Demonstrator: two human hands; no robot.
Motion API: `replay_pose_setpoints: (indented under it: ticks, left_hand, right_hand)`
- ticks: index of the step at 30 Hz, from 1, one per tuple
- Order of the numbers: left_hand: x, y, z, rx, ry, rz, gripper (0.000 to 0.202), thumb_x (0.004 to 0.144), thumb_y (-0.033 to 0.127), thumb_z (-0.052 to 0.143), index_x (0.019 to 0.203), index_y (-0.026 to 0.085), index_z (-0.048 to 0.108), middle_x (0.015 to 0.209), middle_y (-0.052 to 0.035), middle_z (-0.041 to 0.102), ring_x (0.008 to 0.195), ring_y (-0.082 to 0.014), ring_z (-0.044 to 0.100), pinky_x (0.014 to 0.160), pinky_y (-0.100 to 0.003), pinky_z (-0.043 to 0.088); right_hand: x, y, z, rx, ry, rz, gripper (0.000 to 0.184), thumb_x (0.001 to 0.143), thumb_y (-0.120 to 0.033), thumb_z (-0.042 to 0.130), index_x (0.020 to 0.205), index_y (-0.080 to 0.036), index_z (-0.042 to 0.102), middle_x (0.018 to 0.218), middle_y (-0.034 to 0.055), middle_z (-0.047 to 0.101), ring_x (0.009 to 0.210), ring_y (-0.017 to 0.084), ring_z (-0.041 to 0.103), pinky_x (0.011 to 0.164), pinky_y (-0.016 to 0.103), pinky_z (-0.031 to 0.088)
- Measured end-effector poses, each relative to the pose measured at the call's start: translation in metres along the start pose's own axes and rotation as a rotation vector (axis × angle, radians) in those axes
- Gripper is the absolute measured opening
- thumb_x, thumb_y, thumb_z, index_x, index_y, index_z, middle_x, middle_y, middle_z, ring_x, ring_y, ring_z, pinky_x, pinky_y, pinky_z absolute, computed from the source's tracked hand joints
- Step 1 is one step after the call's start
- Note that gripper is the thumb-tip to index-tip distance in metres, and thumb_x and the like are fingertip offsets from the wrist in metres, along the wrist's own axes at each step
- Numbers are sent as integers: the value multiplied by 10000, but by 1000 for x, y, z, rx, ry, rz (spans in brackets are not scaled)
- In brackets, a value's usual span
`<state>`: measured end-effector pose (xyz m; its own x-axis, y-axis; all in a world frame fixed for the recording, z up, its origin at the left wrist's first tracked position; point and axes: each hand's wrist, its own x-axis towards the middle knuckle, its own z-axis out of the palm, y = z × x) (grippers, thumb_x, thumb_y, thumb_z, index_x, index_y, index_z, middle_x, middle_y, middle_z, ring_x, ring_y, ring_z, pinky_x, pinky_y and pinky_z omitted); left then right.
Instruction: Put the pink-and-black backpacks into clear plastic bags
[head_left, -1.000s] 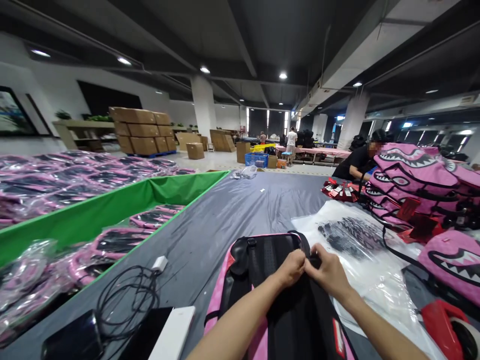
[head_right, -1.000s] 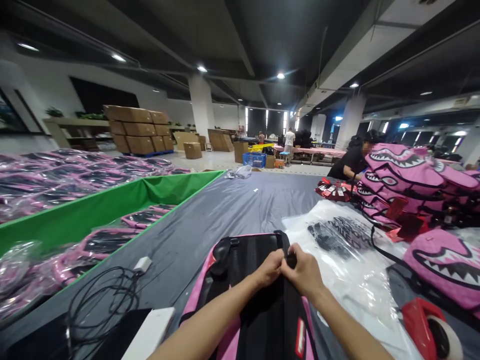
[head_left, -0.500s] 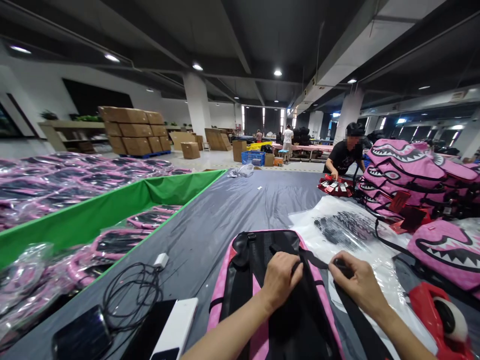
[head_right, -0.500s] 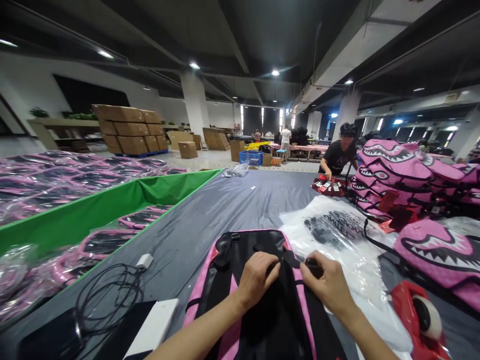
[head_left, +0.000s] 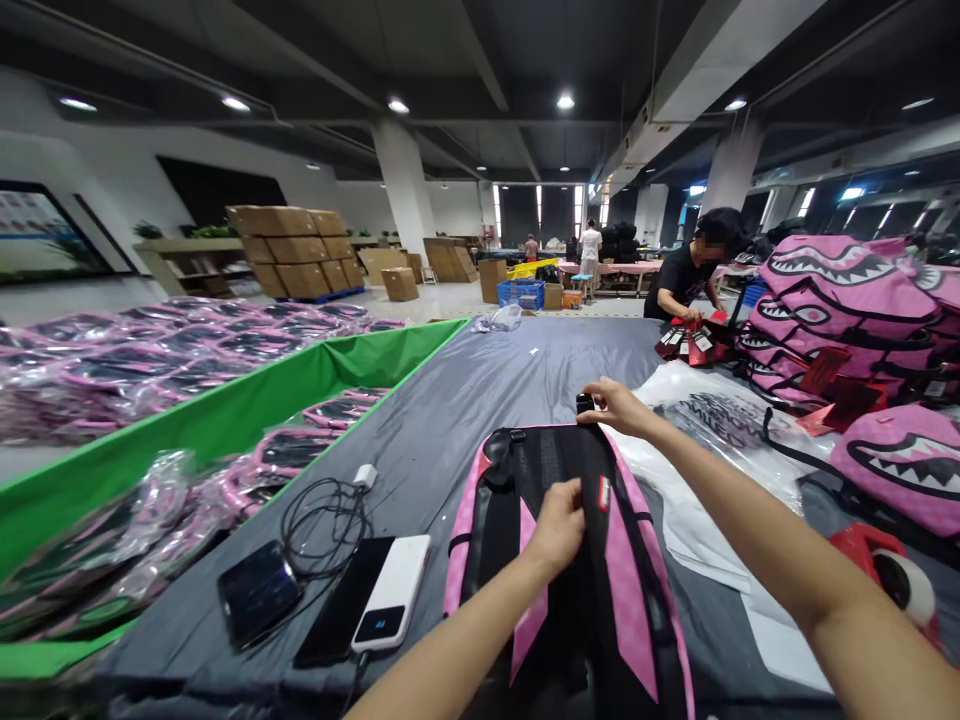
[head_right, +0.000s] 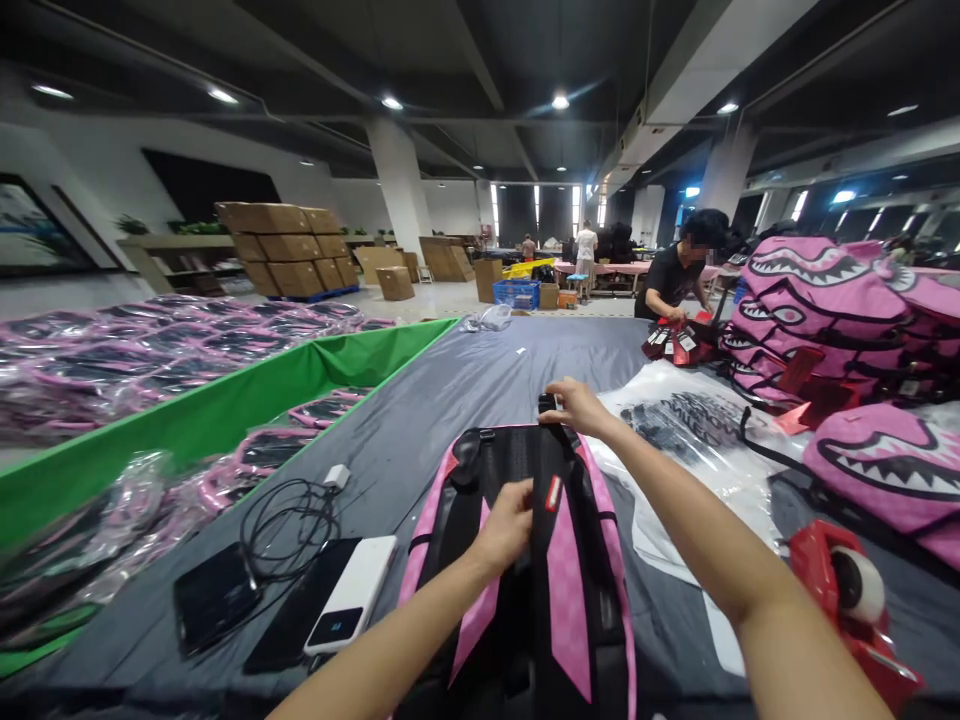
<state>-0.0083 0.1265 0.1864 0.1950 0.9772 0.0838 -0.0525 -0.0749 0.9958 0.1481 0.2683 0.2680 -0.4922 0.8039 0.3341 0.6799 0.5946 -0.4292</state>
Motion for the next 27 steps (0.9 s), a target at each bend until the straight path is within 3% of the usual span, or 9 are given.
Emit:
replay_pose_setpoints:
  ticks: [3,6,9,11,14,16,17,21,27]
  left_hand:
    - [-34,-19,15,-250,52,-276,346,668,492,773,640,191,605,535,7,552,547,-159,522,531,-269,416]
    - [-59,-29,12,-193,89,-426,397,694,501,725,600,215,466,503,71,412,475,-101,441,509,-234,395]
    - [-64,-13,-16,124,-183,-401,358,776,501,642,637,221,468,573,47,489,502,-132,537,515,-250,434]
    - [-47,6,-47,403,-220,-314,355,862,516,538,679,212,555,650,-14,619,595,-190,639,557,-286,471]
    - [9,19,-100,839,205,6,367,931,479,454,965,194,682,1062,-112,748,1039,-271,694,912,-370,503]
    - [54,10,-128,1075,417,-23,532,890,523,536,1254,143,608,1396,-196,613,1348,-349,533,1077,-443,422]
    - [75,2,-138,1131,427,-71,604,873,563,566,1280,118,590,1409,-223,596,1365,-378,514,1073,-458,427]
    - [112,-43,-143,1151,346,-22,539,839,527,668,1210,141,612,1281,-173,662,1265,-343,587,1050,-431,464]
    - [93,-79,-138,1175,420,341,465,831,288,700,1267,194,571,1282,-118,591,1257,-293,526,1095,-465,465]
  right_hand:
    - [21,21,44,-142,-31,38,325,777,-381,850,1002,-194,706,1033,60,611,951,214,603,814,295,473]
    - [25,39,83,-160,-86,46,354,763,-410,862,1014,-207,717,1107,92,643,1035,266,627,877,352,495]
    - [19,61,105,-163,-92,50,509,822,-501,785,1223,-211,664,1272,134,627,1165,305,611,974,422,491]
    - [13,74,113,-160,-93,37,584,877,-555,697,1345,-218,604,1365,152,598,1269,322,564,1056,465,452]
    - [8,87,123,-158,-74,-30,539,941,-541,581,1393,-248,579,1431,130,579,1365,314,497,1161,516,353]
    - [5,91,130,-133,-23,-95,499,936,-489,577,1378,-257,581,1417,109,593,1353,295,510,1173,520,340]
    - [4,91,133,-109,10,-127,484,922,-457,590,1360,-252,584,1390,105,609,1326,287,531,1161,512,360]
    - [-5,87,146,-34,159,-171,416,869,-346,620,1263,-213,599,1212,111,663,1156,282,609,1026,469,487]
    - [-31,71,160,-142,374,-176,394,893,-293,577,1275,-198,594,1188,136,664,1148,322,596,1031,529,479]
